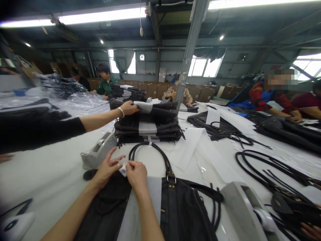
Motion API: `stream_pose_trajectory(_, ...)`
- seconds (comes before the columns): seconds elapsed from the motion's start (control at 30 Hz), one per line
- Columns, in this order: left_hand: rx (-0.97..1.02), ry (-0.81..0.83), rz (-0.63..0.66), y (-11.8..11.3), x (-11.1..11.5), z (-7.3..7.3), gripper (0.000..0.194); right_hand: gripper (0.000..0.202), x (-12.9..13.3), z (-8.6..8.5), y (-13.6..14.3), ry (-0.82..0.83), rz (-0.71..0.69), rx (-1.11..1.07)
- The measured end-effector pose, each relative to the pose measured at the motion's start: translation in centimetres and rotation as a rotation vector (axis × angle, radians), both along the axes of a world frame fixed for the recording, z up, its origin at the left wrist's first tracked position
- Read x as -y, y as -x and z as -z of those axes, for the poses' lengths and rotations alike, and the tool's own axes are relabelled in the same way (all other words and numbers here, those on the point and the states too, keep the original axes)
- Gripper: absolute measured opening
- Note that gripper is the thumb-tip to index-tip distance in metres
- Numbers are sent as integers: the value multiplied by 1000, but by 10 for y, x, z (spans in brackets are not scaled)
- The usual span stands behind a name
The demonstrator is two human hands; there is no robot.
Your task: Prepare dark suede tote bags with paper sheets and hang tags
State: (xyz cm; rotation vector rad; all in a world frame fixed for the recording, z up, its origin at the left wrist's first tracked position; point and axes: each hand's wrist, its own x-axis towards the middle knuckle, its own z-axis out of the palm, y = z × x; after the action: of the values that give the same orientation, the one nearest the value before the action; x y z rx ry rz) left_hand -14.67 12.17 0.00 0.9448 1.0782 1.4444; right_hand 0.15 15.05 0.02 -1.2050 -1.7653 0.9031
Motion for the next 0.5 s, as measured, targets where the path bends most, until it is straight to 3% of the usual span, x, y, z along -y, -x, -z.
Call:
stream_pose_trajectory(0.07, -161, -19, 72, 0, 0, 2, 89, 18, 1, -1, 1, -29, -38, 68)
stream_pose_trajectory(0.13, -317, -29, 79, 4, 1, -2, 72, 22, -3, 0, -1, 0, -94, -59)
stream_pose_trajectory(0.2, -539, -37, -53, 11, 7, -15, 56, 32, -12, 3, -9, 75, -41, -271)
stream_pose_trajectory(0.3, -839, -52, -418, 23, 26, -52, 39, 44, -28, 6, -29, 147, 255, -490)
stream_pose_trajectory(0.37, -743, -75, -592, 26, 46, -81, 37, 47, -35, 4, -43, 149, 425, -541)
stream_pose_trajectory(0.4, -601, -83, -601, 26, 57, -93, 42, 48, -37, 1, -50, 144, 473, -560)
stream_pose_trajectory(0.5, -189, -36, -423, 16, 89, -110, 69, 51, -35, -14, -64, 122, 529, -638)
